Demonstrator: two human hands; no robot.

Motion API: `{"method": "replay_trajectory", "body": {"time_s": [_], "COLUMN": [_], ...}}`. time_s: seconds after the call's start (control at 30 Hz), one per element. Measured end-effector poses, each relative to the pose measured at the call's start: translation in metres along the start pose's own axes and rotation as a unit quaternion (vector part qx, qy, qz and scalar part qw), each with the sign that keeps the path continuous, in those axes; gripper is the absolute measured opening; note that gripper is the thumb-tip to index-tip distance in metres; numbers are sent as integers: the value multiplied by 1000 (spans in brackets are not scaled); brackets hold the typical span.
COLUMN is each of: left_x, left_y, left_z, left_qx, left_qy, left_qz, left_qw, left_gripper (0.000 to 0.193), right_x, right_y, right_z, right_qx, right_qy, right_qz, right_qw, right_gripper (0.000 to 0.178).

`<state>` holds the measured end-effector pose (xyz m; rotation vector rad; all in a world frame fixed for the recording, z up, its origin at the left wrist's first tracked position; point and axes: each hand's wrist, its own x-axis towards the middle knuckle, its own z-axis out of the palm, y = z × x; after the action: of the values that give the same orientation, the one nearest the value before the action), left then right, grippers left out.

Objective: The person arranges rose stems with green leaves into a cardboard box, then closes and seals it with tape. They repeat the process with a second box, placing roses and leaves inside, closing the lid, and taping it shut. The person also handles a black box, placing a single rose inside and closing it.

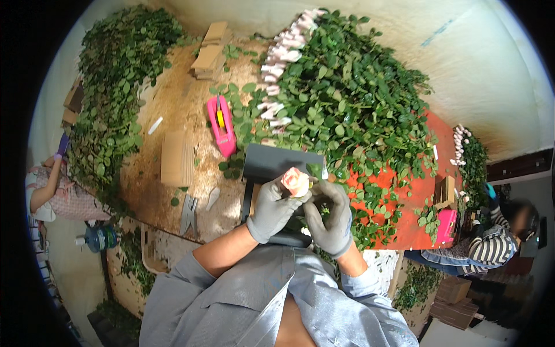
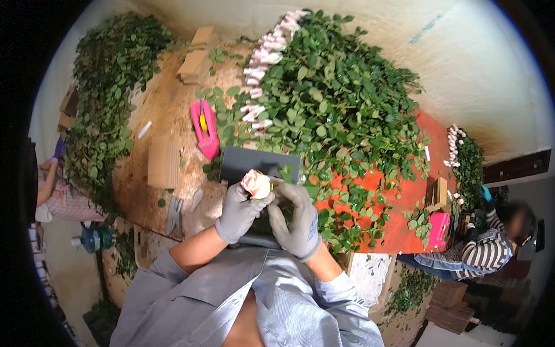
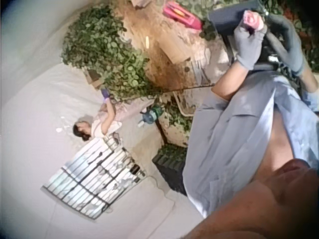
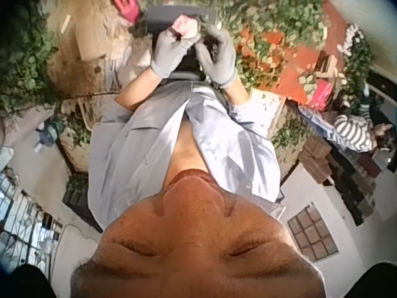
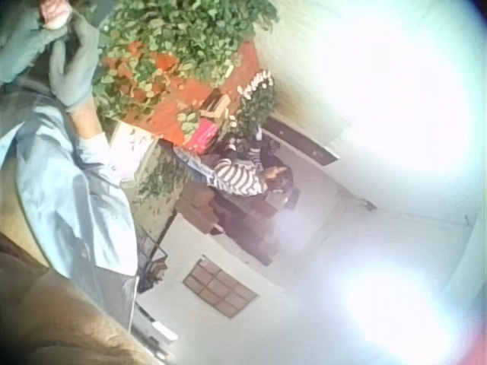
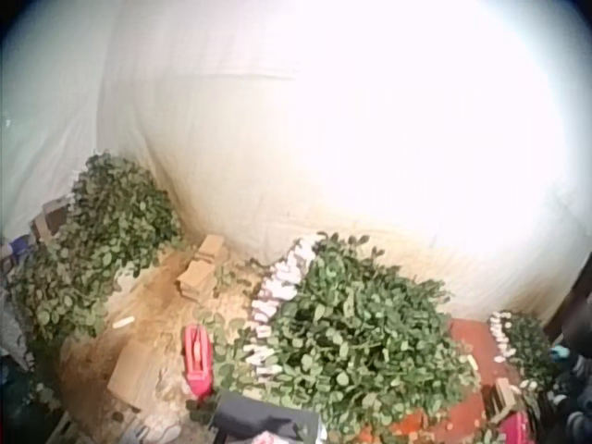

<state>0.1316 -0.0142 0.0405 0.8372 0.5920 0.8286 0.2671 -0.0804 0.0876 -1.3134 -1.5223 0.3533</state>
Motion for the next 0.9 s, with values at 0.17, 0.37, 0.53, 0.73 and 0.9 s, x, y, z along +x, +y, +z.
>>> {"method": "replay_trajectory", "body": {"time_s": [0.17, 0.37, 0.53, 0.73, 0.9], "left_x": [8, 2, -9, -16, -19], "left_y": [9, 27, 29, 29, 33], "left_z": [19, 52, 46, 47, 46], "left_qx": [64, 42, 89, 136, 108], "left_qy": [-69, -139, -140, -148, -162], "left_qz": [98, 132, 142, 174, 129], "left_qw": [991, 981, 976, 964, 973], "left_gripper": [35, 37, 34, 37, 31], "right_x": [0, 13, 3, -3, -5], "right_y": [-33, -50, -62, -66, -74], "right_z": [-21, -37, -48, -54, -57], "right_qx": [-182, -136, -102, -70, -21], "right_qy": [101, 105, 115, 131, 116], "right_qz": [-52, -16, 12, 39, 5], "right_qw": [977, 985, 988, 988, 993], "right_gripper": [85, 69, 46, 43, 55]}}
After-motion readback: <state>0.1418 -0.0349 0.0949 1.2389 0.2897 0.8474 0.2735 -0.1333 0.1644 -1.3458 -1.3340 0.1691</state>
